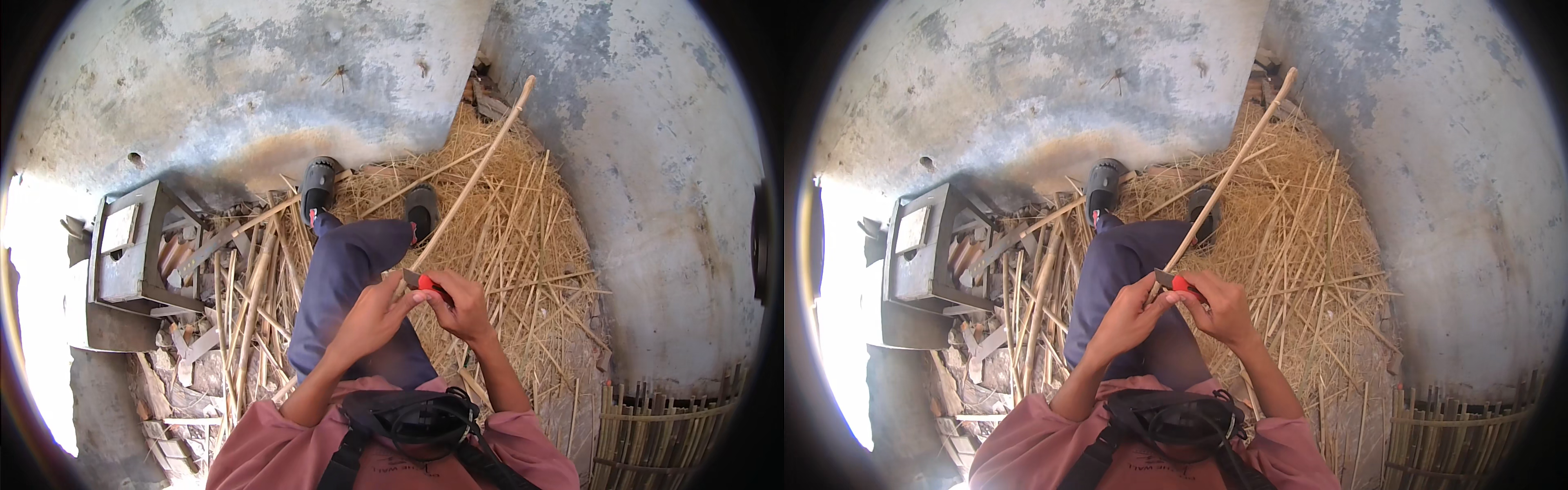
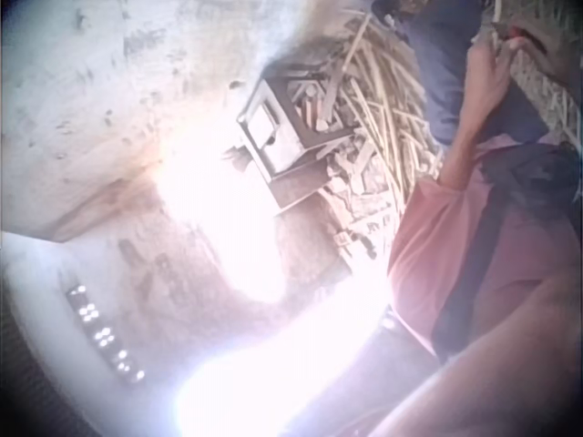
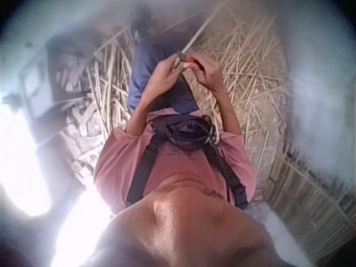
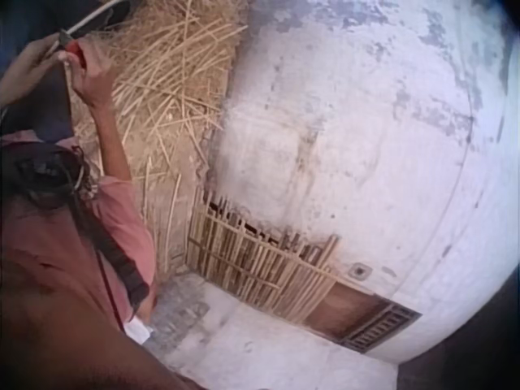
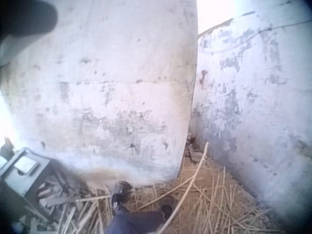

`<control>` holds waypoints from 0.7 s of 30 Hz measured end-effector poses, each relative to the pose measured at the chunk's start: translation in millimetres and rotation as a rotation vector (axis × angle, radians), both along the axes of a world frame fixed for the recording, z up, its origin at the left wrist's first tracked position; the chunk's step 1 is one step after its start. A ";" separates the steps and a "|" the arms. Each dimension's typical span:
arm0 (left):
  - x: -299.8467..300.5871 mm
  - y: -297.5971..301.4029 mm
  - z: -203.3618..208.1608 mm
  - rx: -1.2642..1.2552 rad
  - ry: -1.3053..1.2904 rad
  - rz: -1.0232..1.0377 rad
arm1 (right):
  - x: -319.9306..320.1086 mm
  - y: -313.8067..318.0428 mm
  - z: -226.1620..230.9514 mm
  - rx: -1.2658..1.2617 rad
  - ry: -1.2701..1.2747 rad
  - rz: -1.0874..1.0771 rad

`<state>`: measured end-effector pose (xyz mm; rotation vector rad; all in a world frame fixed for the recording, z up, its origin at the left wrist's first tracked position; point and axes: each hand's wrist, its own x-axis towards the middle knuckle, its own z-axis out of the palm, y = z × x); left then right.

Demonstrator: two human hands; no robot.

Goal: The person is shaving a thin strip of bamboo with a red-handled knife, holding the strip against their leg to stabilize it while peeling away thin layers.

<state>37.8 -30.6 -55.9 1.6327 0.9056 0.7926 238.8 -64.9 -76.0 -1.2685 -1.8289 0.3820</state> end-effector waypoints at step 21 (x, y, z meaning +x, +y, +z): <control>16.0 -4.0 -8.7 0.136 0.230 0.215 | -0.7 11.7 11.6 0.061 -0.139 -0.167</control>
